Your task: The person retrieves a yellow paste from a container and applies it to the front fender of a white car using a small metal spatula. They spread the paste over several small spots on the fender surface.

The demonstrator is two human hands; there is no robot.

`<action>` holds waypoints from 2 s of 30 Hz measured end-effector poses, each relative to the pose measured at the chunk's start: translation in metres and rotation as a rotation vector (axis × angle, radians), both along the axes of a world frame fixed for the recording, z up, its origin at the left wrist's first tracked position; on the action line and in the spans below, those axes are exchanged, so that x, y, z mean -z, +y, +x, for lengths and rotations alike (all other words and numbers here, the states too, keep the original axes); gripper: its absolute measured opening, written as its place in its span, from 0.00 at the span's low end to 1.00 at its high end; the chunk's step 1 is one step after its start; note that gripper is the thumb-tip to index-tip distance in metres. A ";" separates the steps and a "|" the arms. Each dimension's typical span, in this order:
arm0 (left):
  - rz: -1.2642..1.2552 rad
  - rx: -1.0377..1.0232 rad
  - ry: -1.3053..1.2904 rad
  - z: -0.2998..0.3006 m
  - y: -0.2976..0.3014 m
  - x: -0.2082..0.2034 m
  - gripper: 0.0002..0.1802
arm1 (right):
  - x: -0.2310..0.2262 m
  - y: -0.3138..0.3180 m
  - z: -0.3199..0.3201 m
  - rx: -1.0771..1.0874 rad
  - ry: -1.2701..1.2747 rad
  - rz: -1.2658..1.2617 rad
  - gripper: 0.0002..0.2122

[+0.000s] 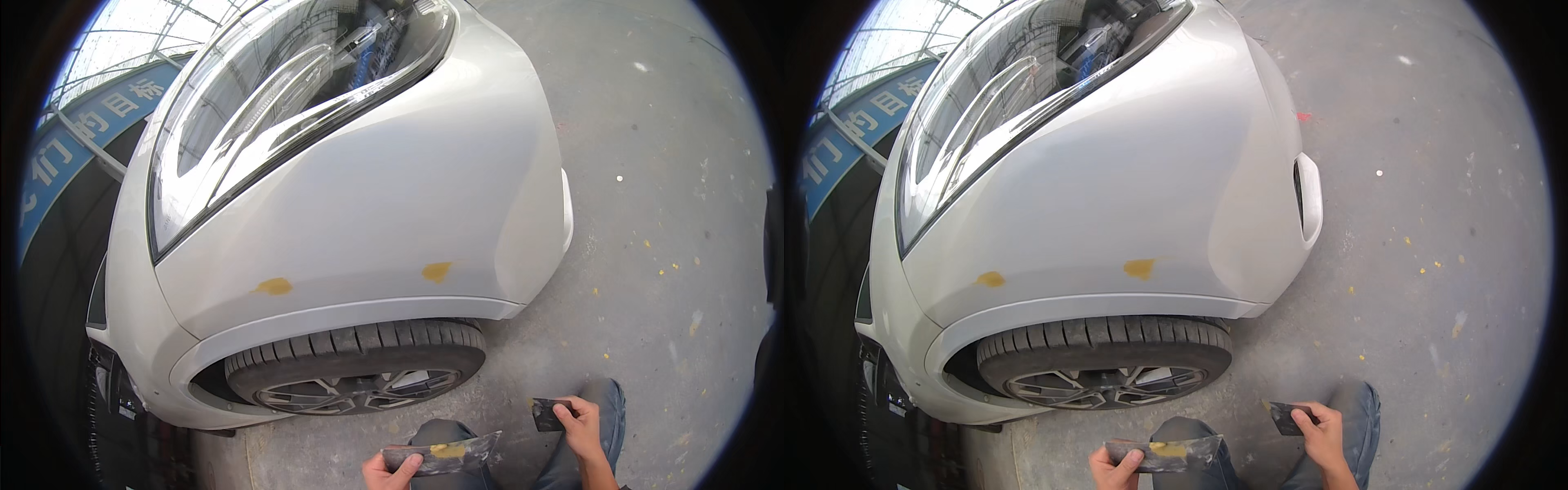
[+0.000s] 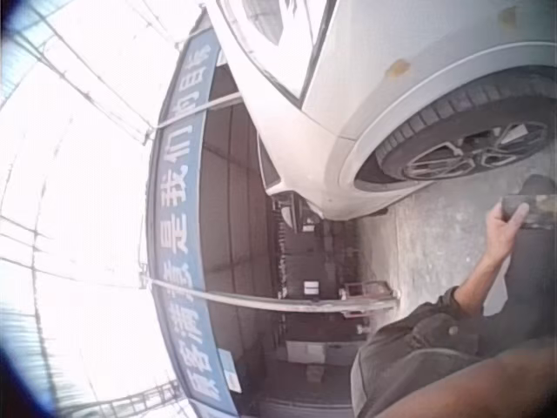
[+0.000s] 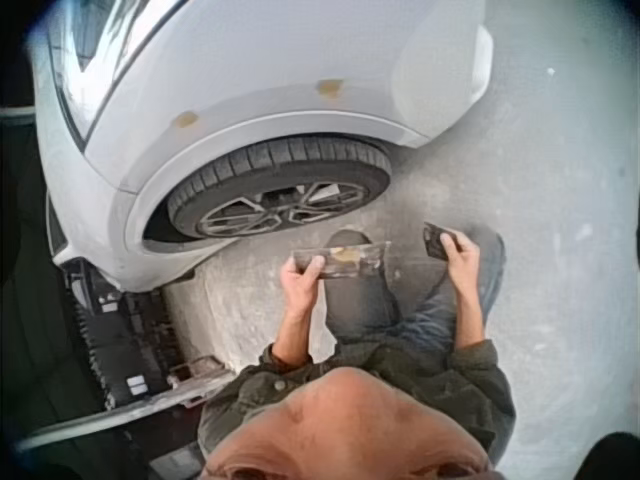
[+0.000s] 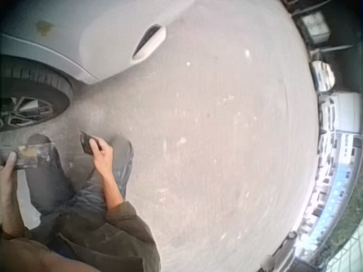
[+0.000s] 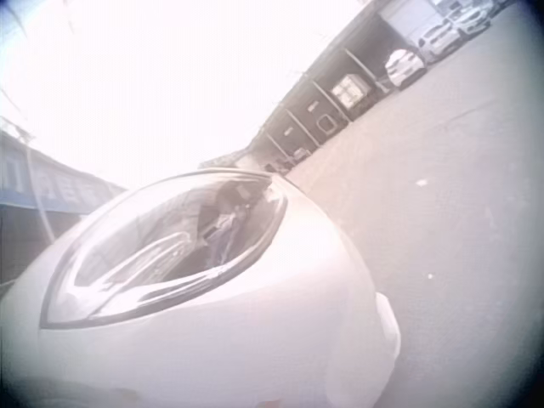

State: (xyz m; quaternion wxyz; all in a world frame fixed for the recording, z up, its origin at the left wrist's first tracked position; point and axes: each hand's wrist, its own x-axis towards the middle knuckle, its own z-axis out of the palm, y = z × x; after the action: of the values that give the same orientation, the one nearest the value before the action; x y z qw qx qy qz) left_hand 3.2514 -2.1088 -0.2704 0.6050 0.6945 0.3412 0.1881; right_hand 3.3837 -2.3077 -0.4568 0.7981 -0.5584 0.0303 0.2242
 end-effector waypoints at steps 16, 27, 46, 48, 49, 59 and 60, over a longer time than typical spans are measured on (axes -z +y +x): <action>0.160 -0.016 0.052 -0.041 0.008 0.010 0.06 | -0.005 -0.003 -0.004 0.014 -0.070 -0.006 0.08; -0.035 0.015 -0.161 -0.073 0.015 -0.014 0.10 | -0.031 0.007 -0.024 -0.073 -0.219 -0.103 0.10; -0.228 -0.199 -0.431 -0.160 0.076 0.021 0.11 | -0.084 0.077 -0.056 -0.298 -0.396 -0.446 0.14; -0.261 -0.234 -0.439 -0.169 0.081 0.027 0.12 | -0.085 0.090 -0.058 -0.349 -0.392 -0.477 0.14; -0.280 -0.244 -0.433 -0.174 0.084 0.031 0.12 | -0.087 0.097 -0.061 -0.372 -0.400 -0.497 0.14; -0.362 -0.357 -0.424 -0.193 0.107 0.065 0.10 | -0.090 0.145 -0.079 -0.484 -0.369 -0.468 0.13; -0.384 -0.380 -0.469 -0.191 0.108 0.063 0.09 | -0.087 0.143 -0.077 -0.487 -0.365 -0.470 0.13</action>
State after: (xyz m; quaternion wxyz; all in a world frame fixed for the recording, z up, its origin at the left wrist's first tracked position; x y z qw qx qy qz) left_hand 3.0606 -2.0005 -0.3337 0.7405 0.4303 0.3453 0.3839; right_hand 3.3068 -2.1649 -0.3694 0.5638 -0.7478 -0.1953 0.2911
